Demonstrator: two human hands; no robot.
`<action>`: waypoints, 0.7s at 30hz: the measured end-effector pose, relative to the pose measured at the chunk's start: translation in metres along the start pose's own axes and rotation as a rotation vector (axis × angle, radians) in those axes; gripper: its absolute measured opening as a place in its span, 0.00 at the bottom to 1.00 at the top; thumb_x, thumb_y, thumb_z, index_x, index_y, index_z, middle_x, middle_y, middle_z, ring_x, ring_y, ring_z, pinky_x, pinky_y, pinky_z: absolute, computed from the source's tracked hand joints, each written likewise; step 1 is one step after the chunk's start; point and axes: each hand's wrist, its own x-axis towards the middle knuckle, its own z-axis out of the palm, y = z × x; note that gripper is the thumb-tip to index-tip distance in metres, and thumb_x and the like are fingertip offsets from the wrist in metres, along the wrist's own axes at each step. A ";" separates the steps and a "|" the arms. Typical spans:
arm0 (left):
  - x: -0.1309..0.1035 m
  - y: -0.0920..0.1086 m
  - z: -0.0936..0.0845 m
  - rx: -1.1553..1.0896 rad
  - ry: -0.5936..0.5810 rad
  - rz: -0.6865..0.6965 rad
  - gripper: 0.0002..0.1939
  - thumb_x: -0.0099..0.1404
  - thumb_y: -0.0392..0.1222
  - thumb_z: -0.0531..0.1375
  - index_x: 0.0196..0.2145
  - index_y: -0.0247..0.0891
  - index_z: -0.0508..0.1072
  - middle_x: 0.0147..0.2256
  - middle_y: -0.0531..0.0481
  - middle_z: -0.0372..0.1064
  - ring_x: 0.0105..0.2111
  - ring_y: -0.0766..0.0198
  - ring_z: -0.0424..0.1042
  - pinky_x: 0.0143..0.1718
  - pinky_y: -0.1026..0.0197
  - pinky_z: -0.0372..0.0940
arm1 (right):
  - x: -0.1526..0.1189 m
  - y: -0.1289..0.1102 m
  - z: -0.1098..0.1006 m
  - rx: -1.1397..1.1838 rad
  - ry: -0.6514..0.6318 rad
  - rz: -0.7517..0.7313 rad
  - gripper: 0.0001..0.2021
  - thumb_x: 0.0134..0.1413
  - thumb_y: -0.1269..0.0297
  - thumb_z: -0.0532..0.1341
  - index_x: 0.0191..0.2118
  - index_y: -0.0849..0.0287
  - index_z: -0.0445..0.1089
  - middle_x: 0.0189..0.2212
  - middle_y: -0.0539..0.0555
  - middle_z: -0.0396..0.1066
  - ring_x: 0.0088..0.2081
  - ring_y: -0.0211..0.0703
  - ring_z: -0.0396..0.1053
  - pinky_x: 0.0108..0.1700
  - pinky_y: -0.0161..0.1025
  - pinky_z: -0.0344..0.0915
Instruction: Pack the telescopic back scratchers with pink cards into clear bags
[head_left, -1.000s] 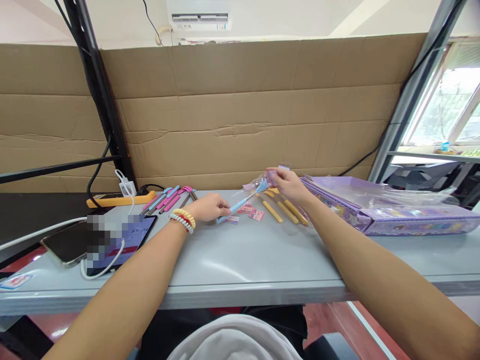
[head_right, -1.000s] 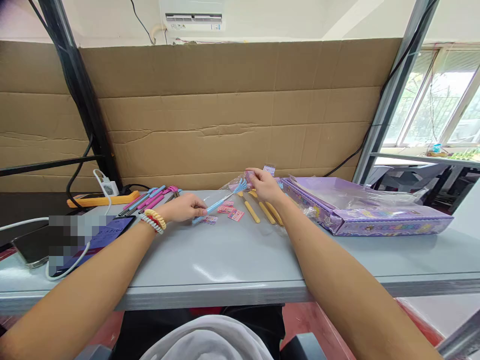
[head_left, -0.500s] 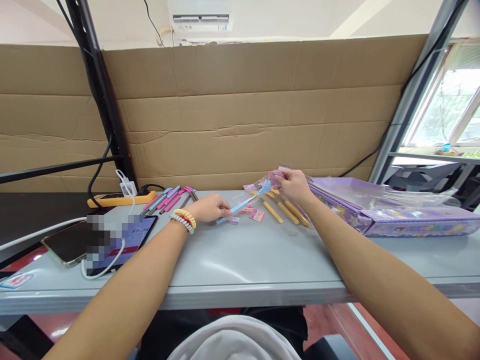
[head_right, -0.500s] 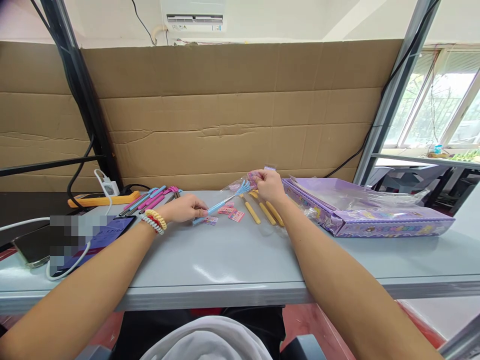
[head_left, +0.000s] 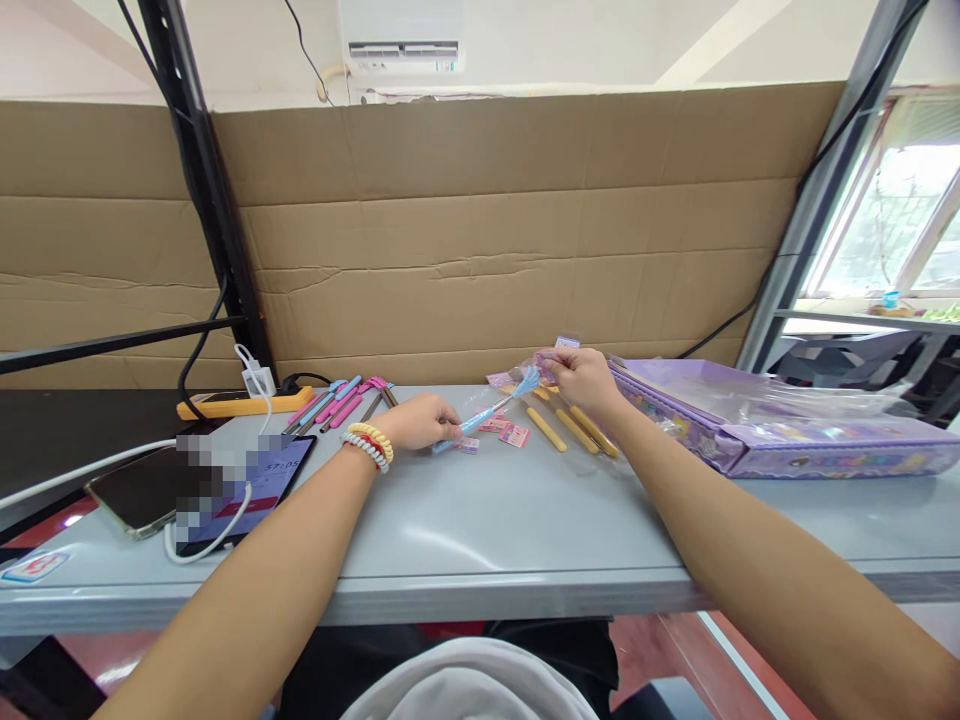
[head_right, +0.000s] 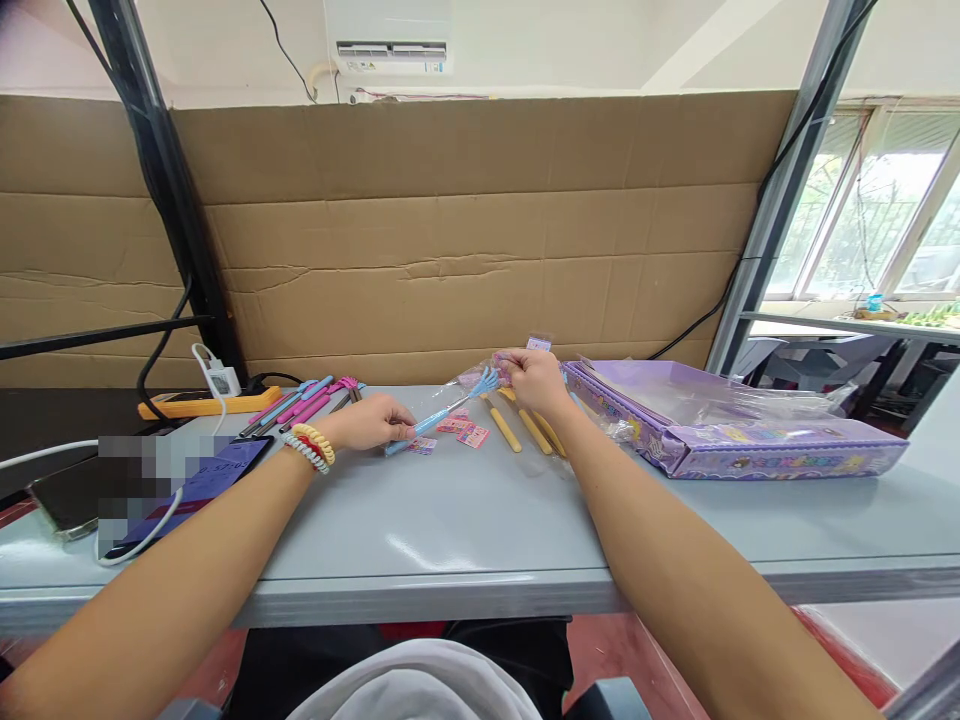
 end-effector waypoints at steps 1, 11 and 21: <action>0.000 0.000 0.000 -0.001 -0.002 -0.004 0.14 0.57 0.47 0.52 0.25 0.36 0.72 0.18 0.56 0.58 0.20 0.70 0.54 0.22 0.66 0.50 | 0.000 0.001 0.001 0.013 0.001 -0.001 0.11 0.47 0.65 0.57 0.31 0.62 0.76 0.23 0.51 0.71 0.25 0.39 0.67 0.30 0.36 0.66; 0.000 0.001 -0.001 0.017 -0.006 -0.016 0.16 0.58 0.49 0.52 0.30 0.36 0.75 0.22 0.54 0.65 0.22 0.68 0.59 0.24 0.66 0.52 | 0.001 0.008 0.004 0.073 0.002 0.012 0.12 0.46 0.64 0.58 0.33 0.62 0.76 0.23 0.51 0.71 0.26 0.41 0.68 0.30 0.37 0.68; 0.000 0.001 -0.001 0.009 -0.001 -0.015 0.17 0.57 0.49 0.53 0.32 0.36 0.76 0.23 0.53 0.67 0.23 0.68 0.60 0.24 0.66 0.52 | -0.003 -0.007 0.000 0.002 -0.005 0.024 0.12 0.46 0.63 0.57 0.32 0.62 0.76 0.20 0.50 0.68 0.23 0.37 0.64 0.29 0.35 0.64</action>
